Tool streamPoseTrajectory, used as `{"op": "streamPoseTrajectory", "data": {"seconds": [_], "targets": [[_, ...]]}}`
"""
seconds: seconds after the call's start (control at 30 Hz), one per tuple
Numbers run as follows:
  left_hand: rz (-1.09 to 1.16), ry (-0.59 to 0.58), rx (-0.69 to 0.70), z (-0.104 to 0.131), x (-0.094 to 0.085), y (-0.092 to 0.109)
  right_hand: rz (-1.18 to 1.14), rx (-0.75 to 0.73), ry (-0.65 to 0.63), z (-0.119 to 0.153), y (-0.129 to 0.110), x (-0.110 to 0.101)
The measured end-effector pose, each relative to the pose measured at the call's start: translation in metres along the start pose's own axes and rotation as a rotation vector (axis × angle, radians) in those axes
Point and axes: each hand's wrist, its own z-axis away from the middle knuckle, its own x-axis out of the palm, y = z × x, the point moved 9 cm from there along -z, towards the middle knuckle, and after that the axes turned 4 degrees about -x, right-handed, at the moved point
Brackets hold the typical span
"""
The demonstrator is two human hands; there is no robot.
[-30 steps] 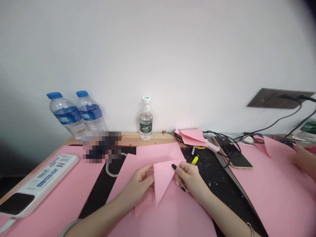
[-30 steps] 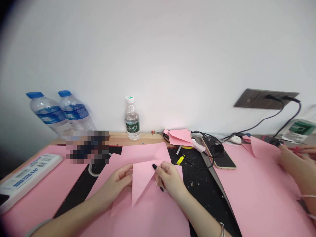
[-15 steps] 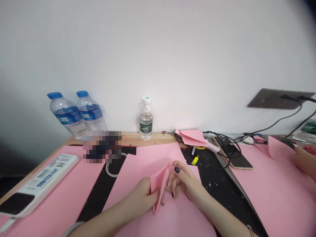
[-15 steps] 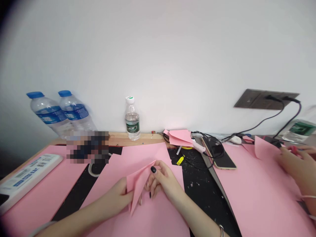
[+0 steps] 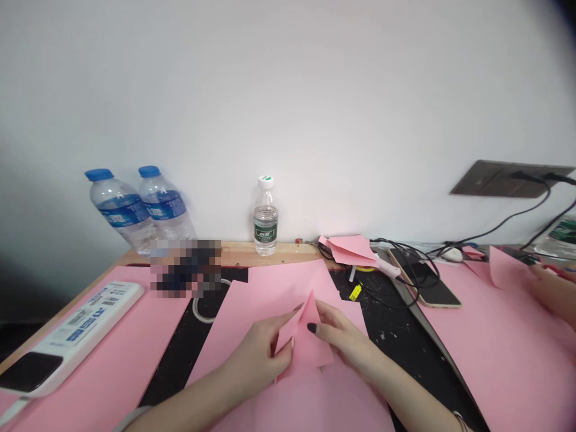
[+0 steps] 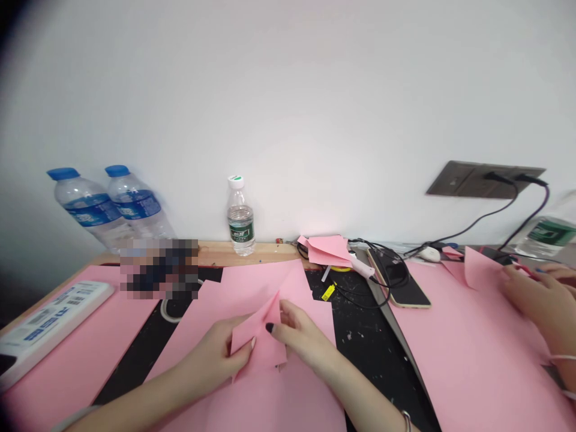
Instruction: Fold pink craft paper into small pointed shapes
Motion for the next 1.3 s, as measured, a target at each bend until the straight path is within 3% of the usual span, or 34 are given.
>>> {"op": "streamPoseTrajectory", "data": {"seconds": [0.13,0.3,0.63,0.87,1.0,1.3], "targets": [[0.164,-0.025,-0.041,-0.001,-0.001,-0.007,-0.023,-0.043,-0.026,0.0,-0.007,0.005],[0.341,-0.049,-0.139,-0.004,-0.005,-0.027,0.076,0.047,0.017,-0.001,0.01,-0.008],[0.575,-0.094,-0.15,-0.008,-0.009,-0.022,-0.026,0.002,-0.006,-0.001,0.016,-0.011],[0.741,-0.007,-0.257,-0.009,-0.016,-0.041,-0.191,0.001,0.099,0.0,0.006,-0.019],[0.829,-0.033,-0.261,-0.008,-0.013,-0.04,-0.208,0.013,0.105,0.0,0.007,-0.021],[0.854,-0.085,-0.233,-0.009,-0.01,-0.037,-0.247,0.013,0.1,-0.001,0.008,-0.021]]}}
